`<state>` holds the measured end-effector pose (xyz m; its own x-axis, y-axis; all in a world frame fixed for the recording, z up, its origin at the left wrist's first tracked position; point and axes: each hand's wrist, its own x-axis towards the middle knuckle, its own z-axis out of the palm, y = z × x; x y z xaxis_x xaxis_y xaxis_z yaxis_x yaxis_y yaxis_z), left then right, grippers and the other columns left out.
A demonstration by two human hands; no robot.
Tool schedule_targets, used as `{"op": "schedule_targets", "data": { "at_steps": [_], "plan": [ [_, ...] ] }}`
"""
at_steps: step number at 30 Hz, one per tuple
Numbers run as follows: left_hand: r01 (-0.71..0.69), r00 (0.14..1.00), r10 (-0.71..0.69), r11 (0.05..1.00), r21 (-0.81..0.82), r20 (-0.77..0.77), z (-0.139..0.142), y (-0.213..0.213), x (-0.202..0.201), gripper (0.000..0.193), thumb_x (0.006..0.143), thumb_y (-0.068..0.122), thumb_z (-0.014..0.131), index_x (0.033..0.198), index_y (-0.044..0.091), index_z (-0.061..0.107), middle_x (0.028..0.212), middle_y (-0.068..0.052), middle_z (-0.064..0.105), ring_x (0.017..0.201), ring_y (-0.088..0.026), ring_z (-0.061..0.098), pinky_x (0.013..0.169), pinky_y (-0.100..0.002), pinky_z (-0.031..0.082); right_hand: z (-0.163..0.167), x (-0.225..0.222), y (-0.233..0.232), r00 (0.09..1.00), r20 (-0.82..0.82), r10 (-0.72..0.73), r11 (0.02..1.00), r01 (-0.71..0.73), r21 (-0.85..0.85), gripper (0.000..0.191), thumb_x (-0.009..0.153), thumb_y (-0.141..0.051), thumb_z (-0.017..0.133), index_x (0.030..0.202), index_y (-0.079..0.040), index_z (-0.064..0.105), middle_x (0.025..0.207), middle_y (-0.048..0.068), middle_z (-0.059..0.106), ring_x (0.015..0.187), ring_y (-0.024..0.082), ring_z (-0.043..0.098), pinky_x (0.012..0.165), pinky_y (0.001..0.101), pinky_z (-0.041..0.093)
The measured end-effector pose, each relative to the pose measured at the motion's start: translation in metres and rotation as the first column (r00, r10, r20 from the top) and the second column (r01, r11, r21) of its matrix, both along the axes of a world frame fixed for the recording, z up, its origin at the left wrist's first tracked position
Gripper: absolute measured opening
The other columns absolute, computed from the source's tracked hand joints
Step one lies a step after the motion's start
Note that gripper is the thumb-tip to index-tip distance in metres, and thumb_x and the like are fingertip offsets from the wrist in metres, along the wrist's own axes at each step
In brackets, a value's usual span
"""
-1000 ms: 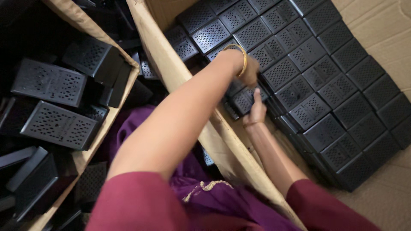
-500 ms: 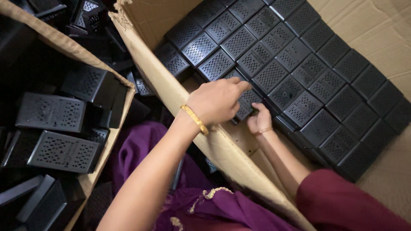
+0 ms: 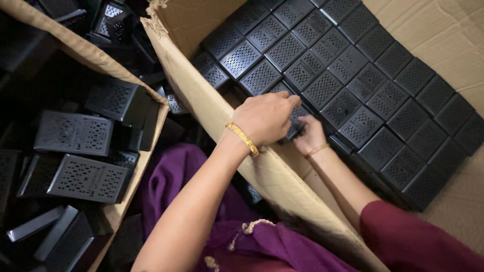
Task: The person sits on the floor and packs black perforated plastic boxes into cardboard cartons. They pick boxes one at a time or in small stacks from a loose pile, align them into neat rows inside the cartons, and press the layers down to fit more.
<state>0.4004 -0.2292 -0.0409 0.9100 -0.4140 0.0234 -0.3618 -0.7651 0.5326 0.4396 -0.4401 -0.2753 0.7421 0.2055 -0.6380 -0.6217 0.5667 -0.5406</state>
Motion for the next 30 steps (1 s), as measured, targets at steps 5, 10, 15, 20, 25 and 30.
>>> {"op": "schedule_targets", "data": {
  "at_steps": [5, 10, 15, 20, 25, 30],
  "plan": [
    [-0.004, 1.0, 0.004, 1.0, 0.003, 0.015, 0.001, 0.0, 0.0, 0.024, 0.087, 0.013, 0.061, 0.11, 0.008, 0.067, 0.107, -0.012, 0.07, 0.099, -0.035, 0.07, 0.081, -0.048, 0.057, 0.004, 0.012, 0.003, 1.0, -0.006, -0.03, 0.998, 0.03, 0.058, 0.037, 0.082, -0.026, 0.061, 0.113, -0.005, 0.06, 0.11, 0.01, 0.068, 0.105, 0.028, 0.066, 0.1, 0.0442, 0.053],
    [0.051, 0.975, 0.016, 0.955, -0.293, 0.221, 0.01, 0.007, -0.008, 0.042, 0.085, 0.006, 0.058, 0.127, 0.009, 0.063, 0.117, -0.013, 0.068, 0.104, -0.034, 0.068, 0.084, -0.046, 0.056, 0.002, 0.008, -0.008, 0.999, -0.037, 0.0, 0.996, -0.003, -0.084, 0.04, 0.086, -0.03, 0.061, 0.115, -0.003, 0.061, 0.109, 0.01, 0.066, 0.103, 0.027, 0.064, 0.096, 0.0435, 0.053],
    [0.03, 0.903, 0.212, 0.836, -0.548, 0.373, 0.018, 0.046, -0.061, 0.053, 0.092, -0.004, 0.053, 0.143, 0.01, 0.055, 0.143, -0.012, 0.06, 0.127, -0.031, 0.062, 0.109, -0.037, 0.052, 0.021, -0.02, -0.046, 0.927, -0.162, 0.338, 0.899, -0.369, -0.236, 0.042, 0.091, -0.031, 0.058, 0.121, -0.003, 0.064, 0.118, 0.012, 0.068, 0.104, 0.026, 0.066, 0.096, 0.0426, 0.051],
    [-0.28, 0.789, 0.518, 0.781, -0.559, 0.33, 0.013, 0.111, -0.171, 0.042, 0.098, -0.006, 0.056, 0.137, 0.006, 0.054, 0.138, -0.014, 0.06, 0.132, -0.032, 0.06, 0.118, -0.041, 0.049, 0.112, -0.041, -0.051, 0.791, 0.417, 0.447, 0.77, -0.104, -0.629, 0.053, 0.097, -0.003, 0.07, 0.142, 0.005, 0.045, 0.135, 0.01, 0.054, 0.128, 0.026, 0.054, 0.107, 0.0406, 0.044],
    [-0.845, 0.298, 0.931, 0.359, -0.397, 0.209, 0.008, 0.173, -0.256, 0.038, 0.098, 0.002, 0.06, 0.136, 0.009, 0.061, 0.127, -0.012, 0.066, 0.123, -0.029, 0.065, 0.109, -0.039, 0.051, 0.255, -0.058, 0.024, 0.171, 0.568, 0.805, 0.47, 0.401, -0.786, 0.048, 0.099, -0.004, 0.064, 0.146, -0.004, 0.055, 0.15, 0.017, 0.051, 0.14, 0.03, 0.054, 0.117, 0.0404, 0.047],
    [-0.874, 0.428, 0.817, 0.483, -0.051, 0.386, 0.006, 0.203, -0.312, 0.071, 0.082, 0.019, 0.083, 0.145, 0.008, 0.051, 0.139, -0.018, 0.057, 0.131, -0.038, 0.051, 0.108, -0.063, 0.033, 0.292, -0.065, 0.169, -0.569, 0.139, 0.811, 0.448, 0.45, -0.773, 0.065, 0.087, -0.021, 0.078, 0.145, -0.005, 0.054, 0.151, 0.019, 0.049, 0.146, 0.042, 0.044, 0.121, 0.0491, 0.037]
  ]
}}
